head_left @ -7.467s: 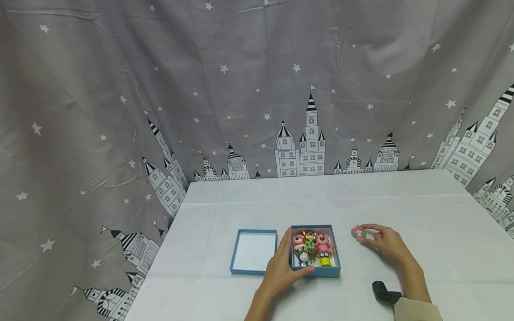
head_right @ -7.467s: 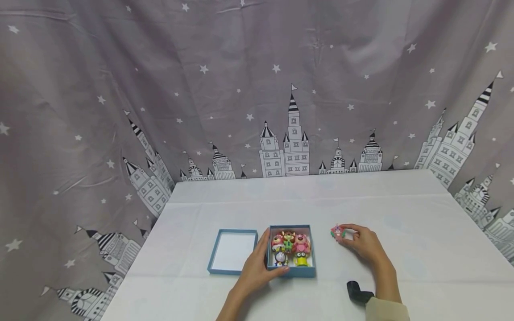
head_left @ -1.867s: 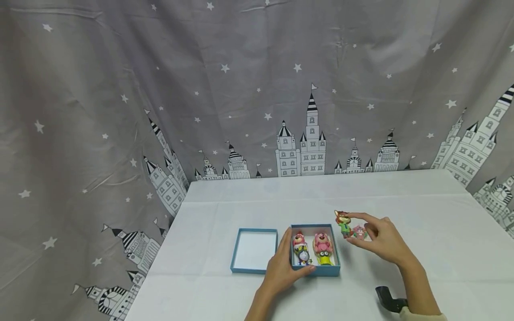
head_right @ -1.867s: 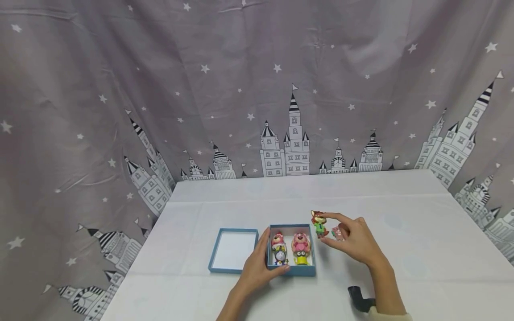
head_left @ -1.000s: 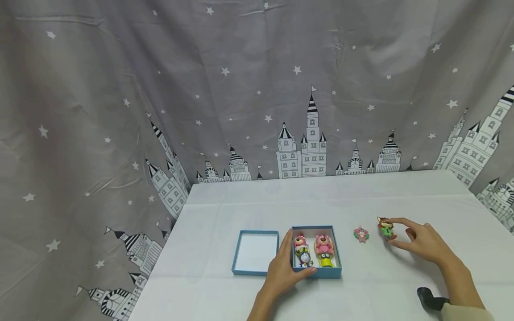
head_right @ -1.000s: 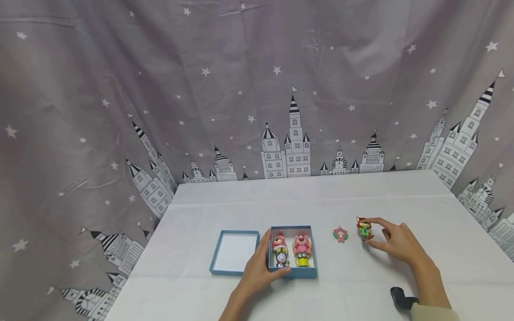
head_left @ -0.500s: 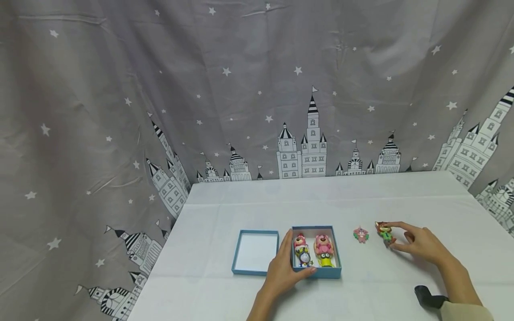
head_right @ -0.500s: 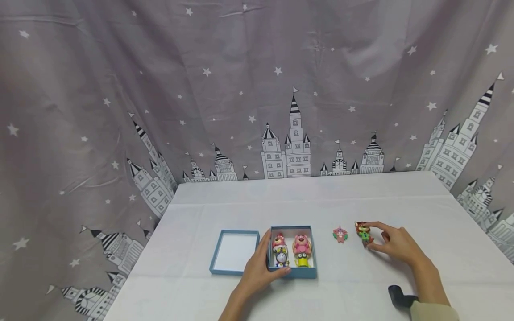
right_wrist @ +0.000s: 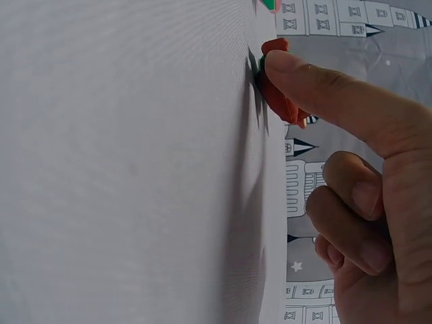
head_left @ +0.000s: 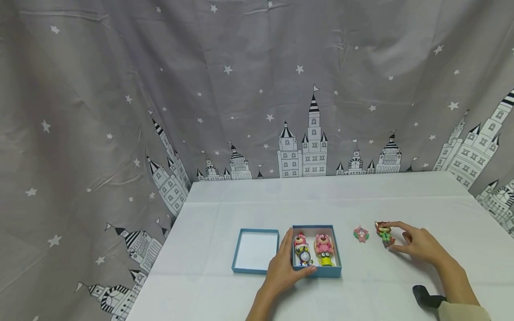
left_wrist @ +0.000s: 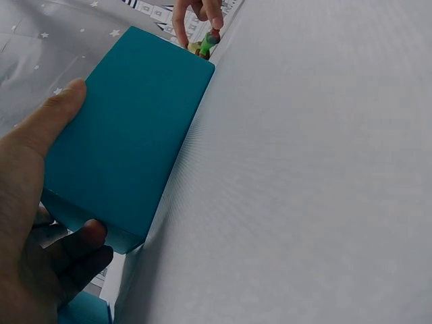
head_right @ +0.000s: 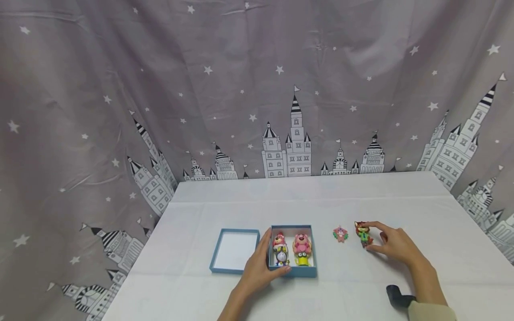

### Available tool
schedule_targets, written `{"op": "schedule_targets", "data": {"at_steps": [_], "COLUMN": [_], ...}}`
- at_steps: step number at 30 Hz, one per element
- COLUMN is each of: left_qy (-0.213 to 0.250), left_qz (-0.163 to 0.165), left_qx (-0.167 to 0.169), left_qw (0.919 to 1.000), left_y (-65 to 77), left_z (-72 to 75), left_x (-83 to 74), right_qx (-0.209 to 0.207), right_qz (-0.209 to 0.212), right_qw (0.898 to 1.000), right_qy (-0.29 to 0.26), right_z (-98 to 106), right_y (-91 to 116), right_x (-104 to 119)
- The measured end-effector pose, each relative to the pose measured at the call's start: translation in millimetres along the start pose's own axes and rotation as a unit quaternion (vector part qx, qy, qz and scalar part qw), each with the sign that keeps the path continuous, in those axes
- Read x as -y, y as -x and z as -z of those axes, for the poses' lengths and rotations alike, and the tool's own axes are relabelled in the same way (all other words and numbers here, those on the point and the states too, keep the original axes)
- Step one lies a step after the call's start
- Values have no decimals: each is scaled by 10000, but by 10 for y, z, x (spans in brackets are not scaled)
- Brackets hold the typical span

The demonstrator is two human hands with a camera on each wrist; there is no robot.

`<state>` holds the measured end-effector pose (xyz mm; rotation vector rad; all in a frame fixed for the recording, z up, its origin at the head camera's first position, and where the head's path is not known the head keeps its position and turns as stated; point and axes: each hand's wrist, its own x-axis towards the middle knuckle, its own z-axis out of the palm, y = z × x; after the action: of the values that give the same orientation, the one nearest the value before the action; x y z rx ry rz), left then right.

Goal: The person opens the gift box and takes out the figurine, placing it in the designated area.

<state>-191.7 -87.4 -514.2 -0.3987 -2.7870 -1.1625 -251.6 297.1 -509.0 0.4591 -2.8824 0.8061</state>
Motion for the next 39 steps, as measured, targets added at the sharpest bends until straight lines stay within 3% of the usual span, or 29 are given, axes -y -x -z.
{"op": "schedule_targets", "data": {"at_steps": [6,10,14,21,29,34,39], "left_qy": [-1,-25,-29,7,-25,37,3], "left_qz": [7,-21,-10,-3,-28,-55,-145], "left_qx": [17,-1,-11,-1,-18,2,-15], "left_qw": [10000,10000,10000,10000,10000,10000,9999], "left_y": [1,3,2,2,-2,2,1], "left_z": [10,9,0,-2,-1,7,-1], "left_x": [-6,-4,5,4,15,13,16], "right_qx": [-82,-489,-851,-1015,-1338,-1104,-912], "right_qz": [-38,152,395,576,1416,1967,2233], "right_qw": [9999,9984,9948,9880,9715,9589,9533], "right_qy": [-110,-237,-402,-1016,-1354,-1722,-1816], "right_z": [16,57,78,23,-208,-440,-656], "right_y": [9,5,-22,-125,-259,-311,-323], "right_x": [66,173,308,638,1163,1436,1614]}}
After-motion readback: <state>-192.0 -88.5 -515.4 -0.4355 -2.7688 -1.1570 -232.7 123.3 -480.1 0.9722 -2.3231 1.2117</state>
